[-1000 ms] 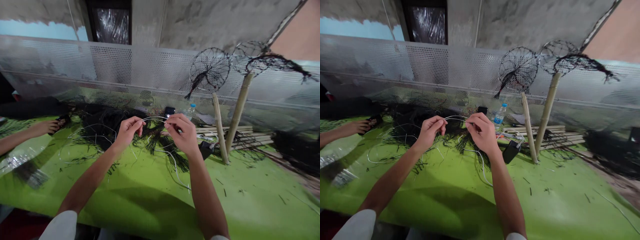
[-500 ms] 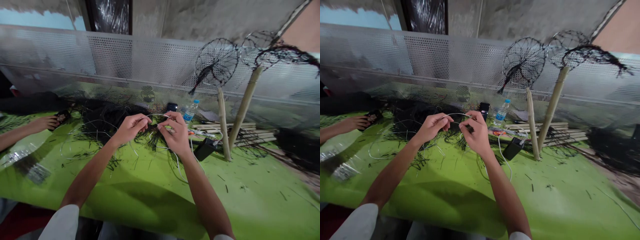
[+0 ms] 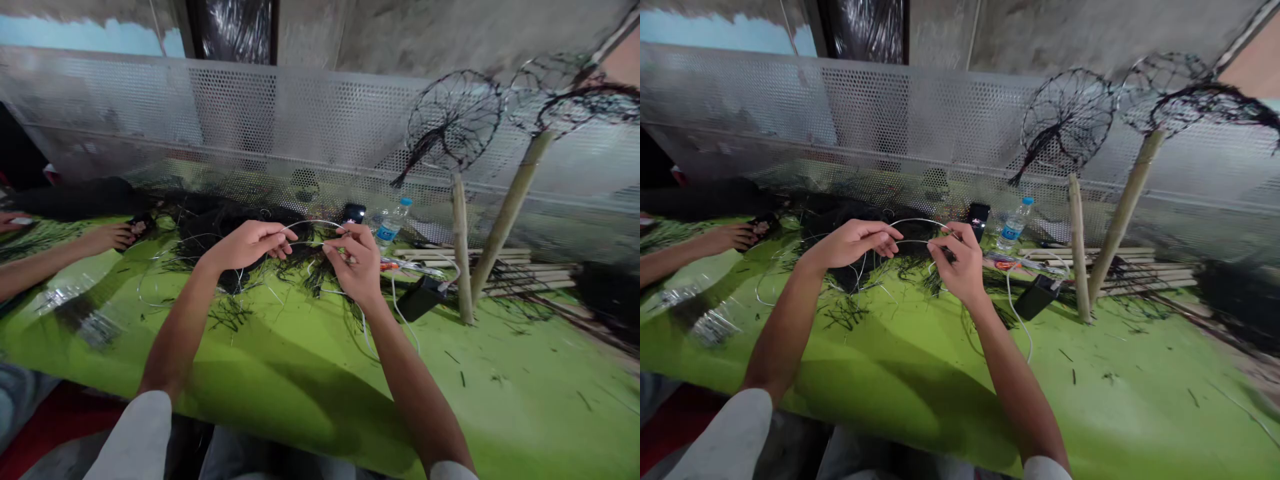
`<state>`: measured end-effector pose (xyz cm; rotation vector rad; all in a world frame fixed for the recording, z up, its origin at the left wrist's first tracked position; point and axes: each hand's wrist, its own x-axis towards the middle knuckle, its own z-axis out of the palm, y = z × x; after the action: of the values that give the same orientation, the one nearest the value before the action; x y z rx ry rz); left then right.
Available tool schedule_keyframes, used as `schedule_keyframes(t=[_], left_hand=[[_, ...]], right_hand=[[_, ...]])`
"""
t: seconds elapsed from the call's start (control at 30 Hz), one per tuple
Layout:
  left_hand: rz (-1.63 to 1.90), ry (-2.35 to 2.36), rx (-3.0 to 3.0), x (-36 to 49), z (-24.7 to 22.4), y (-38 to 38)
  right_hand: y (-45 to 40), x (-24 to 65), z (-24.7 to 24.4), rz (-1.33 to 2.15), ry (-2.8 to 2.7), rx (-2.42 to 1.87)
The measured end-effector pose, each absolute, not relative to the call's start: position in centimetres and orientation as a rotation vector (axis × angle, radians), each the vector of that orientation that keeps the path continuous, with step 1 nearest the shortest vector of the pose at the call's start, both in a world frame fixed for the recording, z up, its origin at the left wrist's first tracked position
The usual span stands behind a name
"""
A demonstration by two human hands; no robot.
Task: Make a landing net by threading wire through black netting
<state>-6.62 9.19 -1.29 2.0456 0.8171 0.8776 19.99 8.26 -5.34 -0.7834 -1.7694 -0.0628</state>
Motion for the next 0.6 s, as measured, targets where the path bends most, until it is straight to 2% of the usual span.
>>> schedule_keyframes(t=[0.37, 0.6], left_hand=[[0.691, 0.824, 2.108, -7.0, -0.9, 8.9], [0.931, 0.664, 1.452, -3.4, -2.0, 7.7]], right_hand=[[8.1, 20.1, -4.8, 0.083, -1.702, -0.848], [6.8, 21.0, -2.7, 0.094, -1.646, -0.965]])
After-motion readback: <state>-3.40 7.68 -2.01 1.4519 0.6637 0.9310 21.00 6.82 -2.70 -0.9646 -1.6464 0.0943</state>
